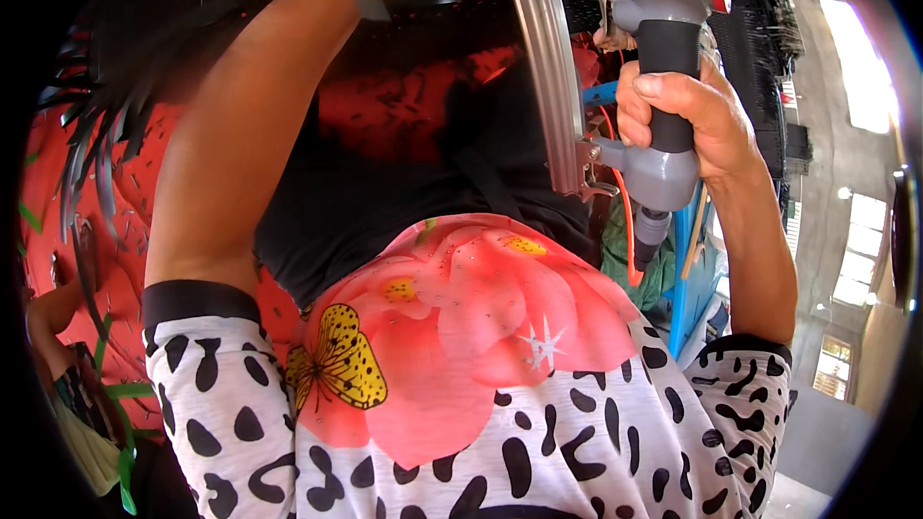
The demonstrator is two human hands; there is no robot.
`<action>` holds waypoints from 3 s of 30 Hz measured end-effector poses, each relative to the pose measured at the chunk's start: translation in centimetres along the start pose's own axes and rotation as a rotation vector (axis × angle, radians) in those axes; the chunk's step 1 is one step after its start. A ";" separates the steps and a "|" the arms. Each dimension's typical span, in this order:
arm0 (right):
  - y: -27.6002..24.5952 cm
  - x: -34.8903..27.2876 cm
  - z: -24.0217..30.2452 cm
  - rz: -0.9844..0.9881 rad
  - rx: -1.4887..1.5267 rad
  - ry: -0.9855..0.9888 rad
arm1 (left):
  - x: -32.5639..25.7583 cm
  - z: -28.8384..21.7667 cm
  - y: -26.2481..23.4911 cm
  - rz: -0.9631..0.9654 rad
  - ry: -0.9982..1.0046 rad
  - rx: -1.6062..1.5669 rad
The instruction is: The person weaves black synthetic strips around a chair frame, securing them with a nail gun and trimming excess with pliers.
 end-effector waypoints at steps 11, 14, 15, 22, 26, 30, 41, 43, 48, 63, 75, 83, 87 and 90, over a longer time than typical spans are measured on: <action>-0.1 -1.5 -2.2 -0.078 0.233 -0.184 | -1.3 0.4 -0.3 -0.081 0.084 -0.047; -2.4 -2.9 -3.0 -0.142 0.285 -0.234 | -3.0 0.9 -2.3 -0.048 0.067 -0.057; -3.6 -3.5 -3.2 -0.186 0.255 -0.272 | -3.2 0.6 -3.1 -0.044 0.082 -0.053; -14.8 -5.9 -8.7 -0.642 0.019 -0.187 | -4.9 -0.2 -8.3 -0.034 -0.252 -0.531; -19.5 -3.5 -12.5 -0.911 -0.355 0.144 | -6.8 0.2 -8.9 0.066 -0.660 -0.770; -26.1 -3.8 -17.5 -1.028 -0.836 0.626 | -5.9 -0.1 -9.7 0.140 -0.757 -0.870; -36.7 -6.3 -22.9 -1.248 -0.913 0.326 | -8.0 2.2 -9.5 0.042 -0.835 -0.987; -39.5 -10.7 -24.8 -1.236 -0.988 0.489 | -8.3 2.4 -9.6 0.002 -0.854 -0.968; -43.5 -14.3 -31.8 -0.974 -0.973 0.896 | -8.4 1.9 -12.2 0.108 -0.843 -0.708; -34.3 -4.6 -18.0 -1.100 -0.815 -0.345 | -6.5 -2.6 -10.3 -0.133 -0.780 -0.878; -4.5 9.5 0.4 -0.364 -1.316 -0.927 | -4.8 -2.6 -9.5 -0.314 -0.547 -0.823; -2.3 10.8 1.4 -0.287 -1.395 -0.941 | -5.9 -2.0 -9.4 -0.365 -0.465 -0.814; -2.8 10.2 1.3 -0.329 -1.349 -0.965 | -5.7 -2.4 -10.2 -0.361 -0.516 -0.781; -3.0 10.4 1.2 -0.349 -1.358 -0.913 | -5.1 -2.7 -11.5 -0.355 -0.549 -0.747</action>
Point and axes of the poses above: each hand's wrist, its own x-axis towards the middle knuckle, its own y-axis out of the palm, z = x × y, the point moved 1 cm from there along x, towards the middle knuckle, and after that the axes turned 3 degrees about -x, right-handed, at the moved point
